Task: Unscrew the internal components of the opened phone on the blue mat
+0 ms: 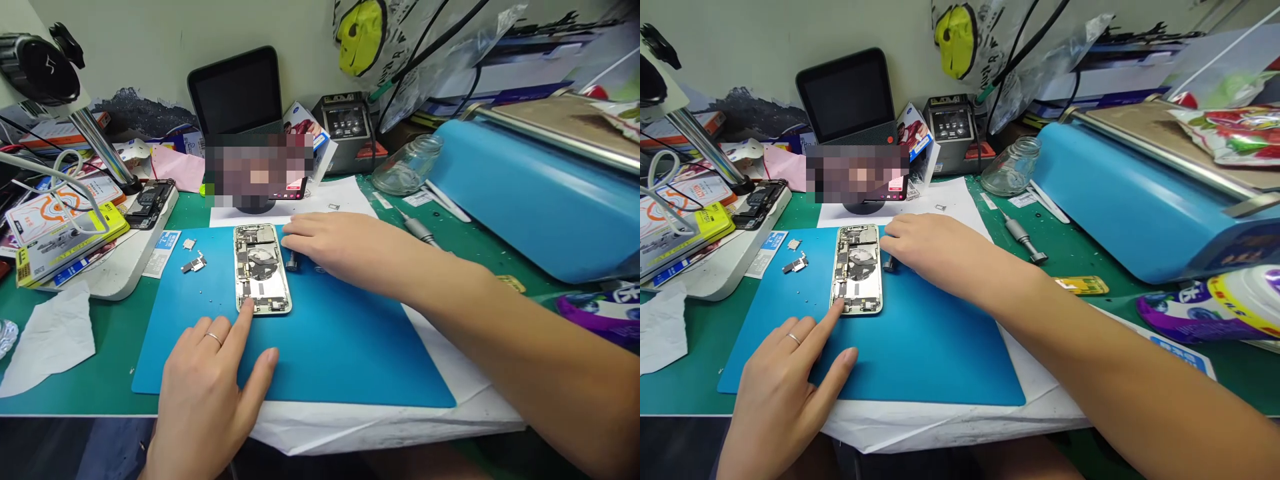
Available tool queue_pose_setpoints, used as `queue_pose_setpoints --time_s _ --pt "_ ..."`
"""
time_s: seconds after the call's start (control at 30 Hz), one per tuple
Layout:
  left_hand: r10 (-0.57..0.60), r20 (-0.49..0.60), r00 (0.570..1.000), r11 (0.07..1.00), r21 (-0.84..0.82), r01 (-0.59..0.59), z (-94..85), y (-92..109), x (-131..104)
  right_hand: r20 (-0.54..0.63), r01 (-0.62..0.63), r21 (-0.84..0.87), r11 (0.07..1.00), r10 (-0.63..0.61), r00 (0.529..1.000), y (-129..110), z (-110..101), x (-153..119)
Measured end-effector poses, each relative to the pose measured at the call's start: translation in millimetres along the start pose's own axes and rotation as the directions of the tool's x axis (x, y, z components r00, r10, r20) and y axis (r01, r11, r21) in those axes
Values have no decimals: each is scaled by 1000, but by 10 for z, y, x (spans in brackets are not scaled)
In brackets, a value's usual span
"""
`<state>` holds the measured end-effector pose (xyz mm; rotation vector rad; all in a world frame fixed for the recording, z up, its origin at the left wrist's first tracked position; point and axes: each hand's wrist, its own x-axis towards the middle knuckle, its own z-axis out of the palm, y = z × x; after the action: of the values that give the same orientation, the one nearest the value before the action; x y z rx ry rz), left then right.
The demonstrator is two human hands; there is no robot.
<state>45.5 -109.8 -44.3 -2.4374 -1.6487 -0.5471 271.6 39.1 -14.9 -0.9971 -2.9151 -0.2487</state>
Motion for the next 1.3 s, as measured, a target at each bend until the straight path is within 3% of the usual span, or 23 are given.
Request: queue_pose_setpoints --time_s 0.23,0.47,0.53,0.67,0.8,0.9,1.07,1.2,1.3 --pt "8 -24 1000 999 -31 -9 -3 -9 -23 75 -235 -139 962 247 966 7 -177 -58" --pt "10 -8 1000 996 -93 -11 -8 -23 -17 227 -354 -152 923 381 896 98 -143 -73" --pt "9 -5 1000 995 -97 -9 -11 -20 -14 259 -353 -143 925 379 888 125 -92 -97" --pt "7 -2 1000 994 -105 -7 -16 -14 -6 227 -300 -99 949 315 922 155 -19 -125" --pt "8 1 1000 993 -119 -7 -20 -13 4 200 -299 -147 943 324 925 133 -89 -114" --pt "8 9 1000 992 -122 -7 -29 -8 6 125 -315 -205 927 344 931 76 -187 -101" --pt "5 15 1000 990 -144 -3 -41 -1 9 -168 -296 -180 938 267 949 -39 -247 -75" --pt "15 -21 1000 988 -156 -18 -23 -1 14 -326 -230 -92 969 189 926 -123 -205 -39" --pt "17 -30 999 984 -175 -22 -8 -2 7 -468 -134 4 991 121 876 -210 -149 -9"
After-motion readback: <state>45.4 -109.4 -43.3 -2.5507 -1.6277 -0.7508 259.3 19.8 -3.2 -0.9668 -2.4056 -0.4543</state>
